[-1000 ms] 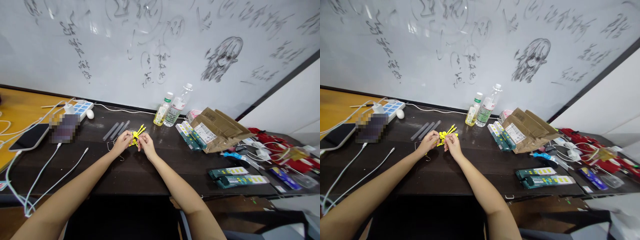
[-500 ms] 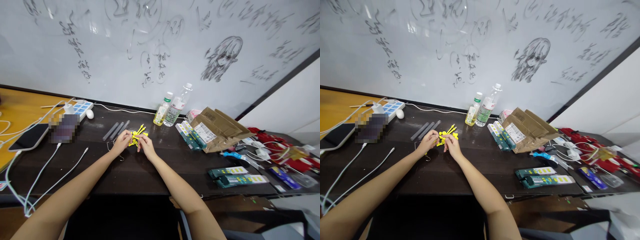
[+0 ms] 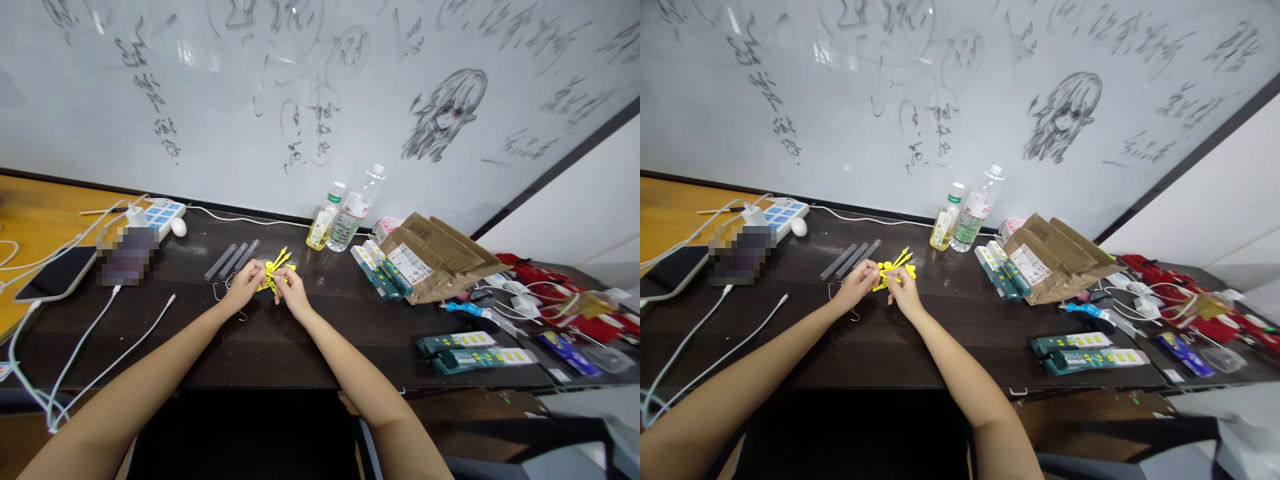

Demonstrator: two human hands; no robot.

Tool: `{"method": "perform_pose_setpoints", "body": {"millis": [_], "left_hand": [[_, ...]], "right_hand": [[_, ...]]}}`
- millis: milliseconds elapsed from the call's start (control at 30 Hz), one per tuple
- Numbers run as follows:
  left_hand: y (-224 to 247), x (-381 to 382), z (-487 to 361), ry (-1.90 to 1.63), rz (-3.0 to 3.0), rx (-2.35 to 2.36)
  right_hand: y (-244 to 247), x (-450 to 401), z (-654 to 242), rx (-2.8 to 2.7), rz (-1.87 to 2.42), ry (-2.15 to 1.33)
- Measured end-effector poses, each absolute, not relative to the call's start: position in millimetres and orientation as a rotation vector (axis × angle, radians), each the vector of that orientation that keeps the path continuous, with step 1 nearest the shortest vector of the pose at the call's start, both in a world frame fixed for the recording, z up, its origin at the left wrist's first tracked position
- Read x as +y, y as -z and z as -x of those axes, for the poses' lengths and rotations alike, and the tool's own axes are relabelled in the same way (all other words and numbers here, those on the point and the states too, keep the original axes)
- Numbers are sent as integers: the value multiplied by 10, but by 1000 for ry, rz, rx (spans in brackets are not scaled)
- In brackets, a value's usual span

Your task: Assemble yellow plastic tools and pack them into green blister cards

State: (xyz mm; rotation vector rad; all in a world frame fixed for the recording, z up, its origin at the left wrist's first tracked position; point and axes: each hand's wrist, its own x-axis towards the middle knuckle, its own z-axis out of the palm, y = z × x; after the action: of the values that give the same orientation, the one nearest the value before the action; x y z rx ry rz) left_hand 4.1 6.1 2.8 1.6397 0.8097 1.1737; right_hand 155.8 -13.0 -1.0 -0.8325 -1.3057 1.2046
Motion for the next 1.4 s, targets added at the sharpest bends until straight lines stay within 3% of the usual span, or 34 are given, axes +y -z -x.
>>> {"method": "perform_pose_setpoints", "body": {"millis": [500, 967, 1400], "left_hand": [[-68, -16, -60, -1185, -2036, 884], [-30, 29, -22, -1192, -1991, 923], [-68, -2, -30, -1156, -2046, 958]], "right_hand": [[95, -122, -1549, -1398, 840, -1326], [-80, -168, -1567, -1094, 815, -1500], [-75, -187, -1561, -1220, 865, -1456]]}}
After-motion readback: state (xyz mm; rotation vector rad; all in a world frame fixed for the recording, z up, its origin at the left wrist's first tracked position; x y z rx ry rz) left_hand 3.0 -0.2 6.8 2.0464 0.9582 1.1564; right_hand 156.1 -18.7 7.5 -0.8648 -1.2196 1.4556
